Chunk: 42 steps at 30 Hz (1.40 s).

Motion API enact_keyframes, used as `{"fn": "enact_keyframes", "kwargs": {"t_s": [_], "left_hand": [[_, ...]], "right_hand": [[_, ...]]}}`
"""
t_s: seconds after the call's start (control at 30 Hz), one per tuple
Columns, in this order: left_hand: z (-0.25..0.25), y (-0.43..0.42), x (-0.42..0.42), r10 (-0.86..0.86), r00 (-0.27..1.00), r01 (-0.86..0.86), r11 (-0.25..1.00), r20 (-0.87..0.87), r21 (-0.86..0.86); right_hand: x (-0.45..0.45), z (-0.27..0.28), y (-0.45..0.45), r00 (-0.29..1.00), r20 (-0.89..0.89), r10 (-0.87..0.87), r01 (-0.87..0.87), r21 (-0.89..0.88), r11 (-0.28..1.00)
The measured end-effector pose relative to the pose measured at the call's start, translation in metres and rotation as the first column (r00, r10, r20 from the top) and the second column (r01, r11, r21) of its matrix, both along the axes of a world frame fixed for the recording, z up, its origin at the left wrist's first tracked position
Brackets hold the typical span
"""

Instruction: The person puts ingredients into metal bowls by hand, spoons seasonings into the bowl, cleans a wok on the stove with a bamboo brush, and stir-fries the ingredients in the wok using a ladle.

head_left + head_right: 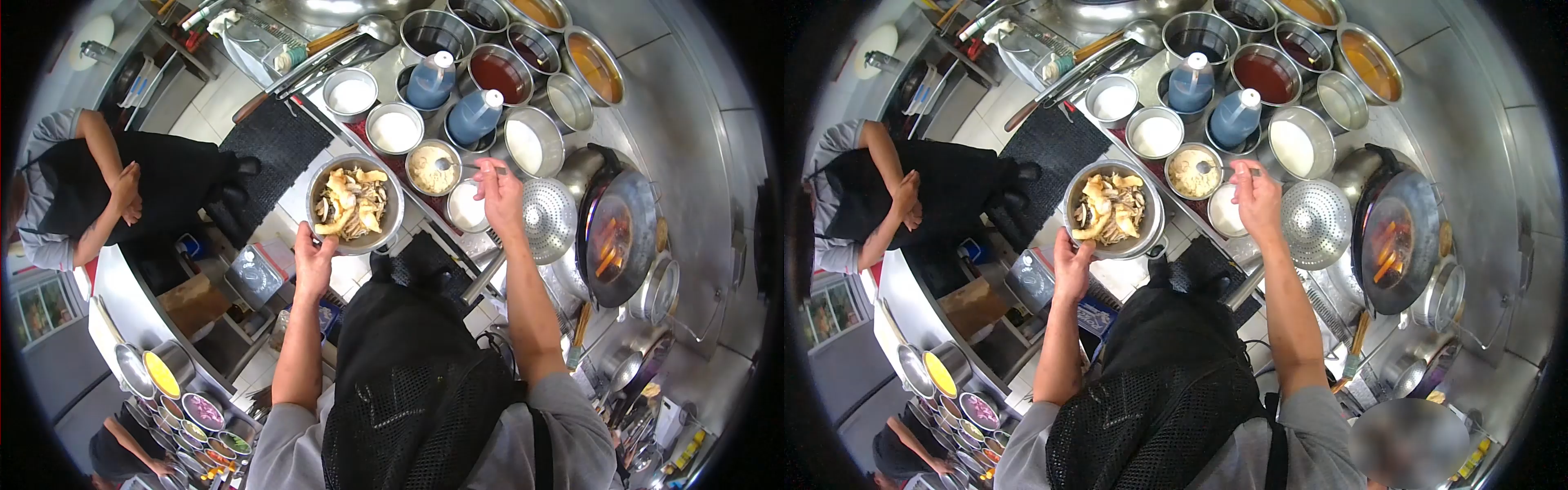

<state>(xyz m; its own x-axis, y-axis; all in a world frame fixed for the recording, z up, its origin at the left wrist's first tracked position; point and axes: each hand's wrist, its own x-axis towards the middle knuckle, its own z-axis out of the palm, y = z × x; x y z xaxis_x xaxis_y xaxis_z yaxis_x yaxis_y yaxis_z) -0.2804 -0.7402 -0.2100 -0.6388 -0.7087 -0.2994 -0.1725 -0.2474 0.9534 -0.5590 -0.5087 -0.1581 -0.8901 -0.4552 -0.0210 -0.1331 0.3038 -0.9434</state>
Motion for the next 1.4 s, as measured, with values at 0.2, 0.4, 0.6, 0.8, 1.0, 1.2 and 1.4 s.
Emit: {"fn": "enact_keyframes", "kwargs": {"t_s": [0.2,0.4,0.6,0.8,1.0,1.2,1.4], "left_hand": [[0.011,0.001,-0.006,-0.009,1.0,0.01,1.0,-0.016,0.009],[0.015,0.001,-0.009,-0.026,0.999,0.027,0.999,-0.029,0.035],[0.016,-0.003,-0.01,-0.047,0.999,0.047,0.999,0.003,0.012],[0.024,-0.004,-0.025,-0.022,0.995,0.032,0.994,-0.095,0.108],[0.021,-0.018,-0.037,-0.108,0.973,0.14,0.978,-0.204,0.152],[0.014,-0.024,-0.044,-0.153,0.966,0.189,0.969,-0.21,0.16],[0.008,-0.012,-0.036,-0.092,0.975,0.132,0.972,-0.204,0.195]], "right_hand": [[-0.01,-0.029,0.019,0.998,0.059,-0.024,0.025,-0.01,1.0],[-0.005,-0.058,0.024,0.911,0.409,-0.062,0.163,-0.217,0.962],[-0.003,-0.074,0.038,0.814,0.575,-0.076,0.343,-0.371,0.863],[0.018,-0.041,0.101,0.791,0.612,-0.011,0.478,-0.607,0.635],[0.087,-0.017,0.238,0.762,0.581,-0.285,0.64,-0.611,0.466],[0.169,-0.008,0.36,0.434,-0.044,-0.9,0.901,0.022,0.433],[0.134,0.019,0.249,0.686,-0.057,-0.725,0.721,-0.081,0.688]]}}
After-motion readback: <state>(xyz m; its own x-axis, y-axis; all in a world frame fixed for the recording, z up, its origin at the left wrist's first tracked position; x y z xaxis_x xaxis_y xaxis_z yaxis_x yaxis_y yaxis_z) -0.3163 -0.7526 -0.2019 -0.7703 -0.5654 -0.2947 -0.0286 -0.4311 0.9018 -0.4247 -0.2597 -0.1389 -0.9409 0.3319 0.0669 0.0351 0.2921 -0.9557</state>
